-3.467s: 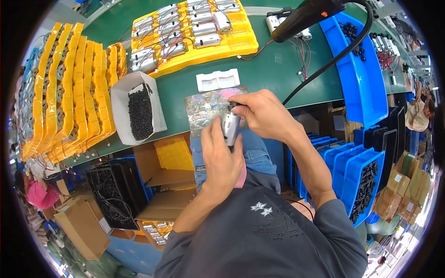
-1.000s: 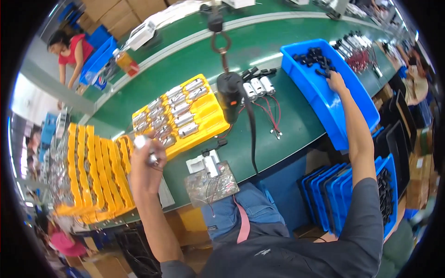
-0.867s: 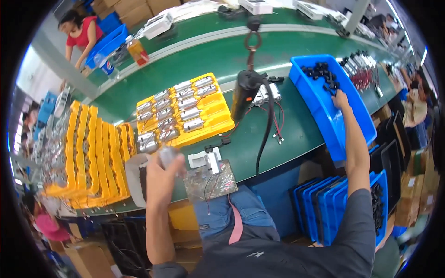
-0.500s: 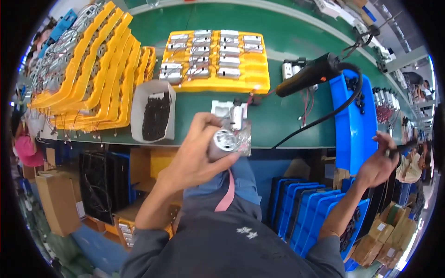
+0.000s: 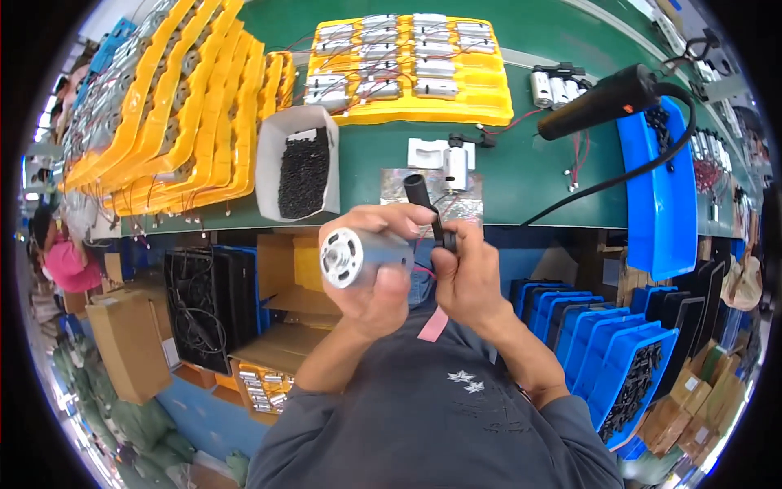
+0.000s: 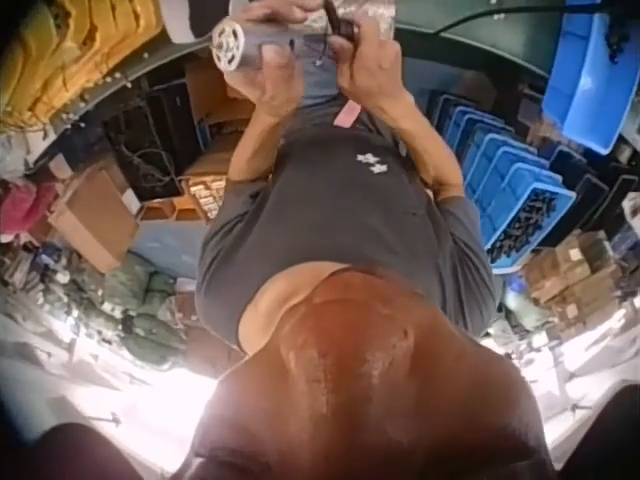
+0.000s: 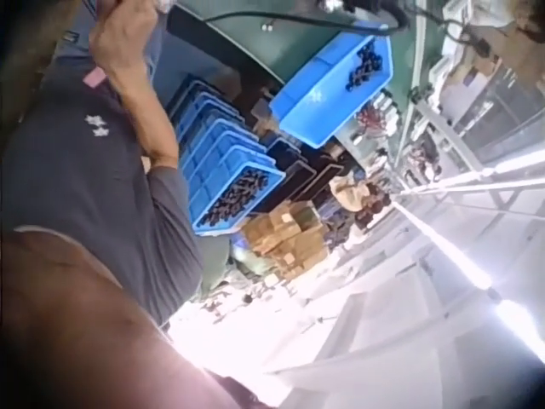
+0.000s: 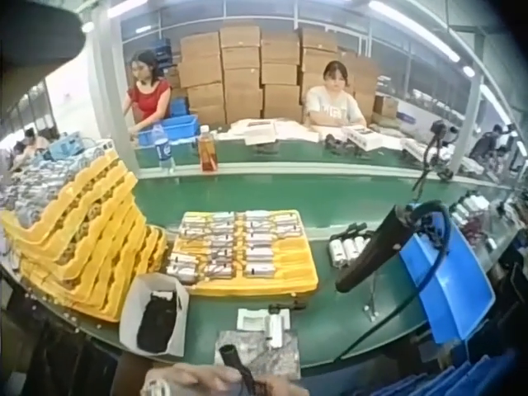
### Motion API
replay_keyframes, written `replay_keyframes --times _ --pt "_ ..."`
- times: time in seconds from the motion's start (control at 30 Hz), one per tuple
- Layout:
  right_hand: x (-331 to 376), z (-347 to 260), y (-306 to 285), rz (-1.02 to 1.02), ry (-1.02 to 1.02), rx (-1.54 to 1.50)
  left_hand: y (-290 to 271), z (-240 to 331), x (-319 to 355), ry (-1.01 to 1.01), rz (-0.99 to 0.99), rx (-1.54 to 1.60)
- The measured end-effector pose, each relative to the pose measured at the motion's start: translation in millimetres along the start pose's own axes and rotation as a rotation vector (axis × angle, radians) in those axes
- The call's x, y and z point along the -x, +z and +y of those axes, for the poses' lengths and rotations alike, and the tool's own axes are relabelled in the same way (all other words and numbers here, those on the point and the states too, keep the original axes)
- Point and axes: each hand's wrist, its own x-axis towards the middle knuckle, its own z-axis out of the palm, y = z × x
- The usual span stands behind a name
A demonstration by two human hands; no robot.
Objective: Assemble electric motor components using an electric screwdriver and organize them into bins.
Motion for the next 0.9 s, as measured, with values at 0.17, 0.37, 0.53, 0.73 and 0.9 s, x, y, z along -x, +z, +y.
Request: replay_keyframes --times 0.17,0.37,0.53,0.73,0.9 --pt "4.3 -7.0 9.6 -0.020 0.241 -0.223 -4.0 11.7 -1.4 -0.206 0.159 0.309" --pt "-10.5 7.8 -31.0 0.027 0.283 -0.432 -24.9 17.7 -2.5 -0.675 0.000 -0.232" --pt "-22.3 12.9 -81.9 -0.003 0.121 -0.387 -34.0 16.3 5.6 -0.800 -0.229 -0.368" --pt "-25.1 20.3 -83.9 -0.153 0.162 -0.660 -21.1 15.5 6.1 -0.880 -0.260 -0.265" --pt "-22.2 20.2 -71.7 -0.219 0.308 -0.859 -17.9 15.5 6.3 -0.773 -0.404 -0.346"
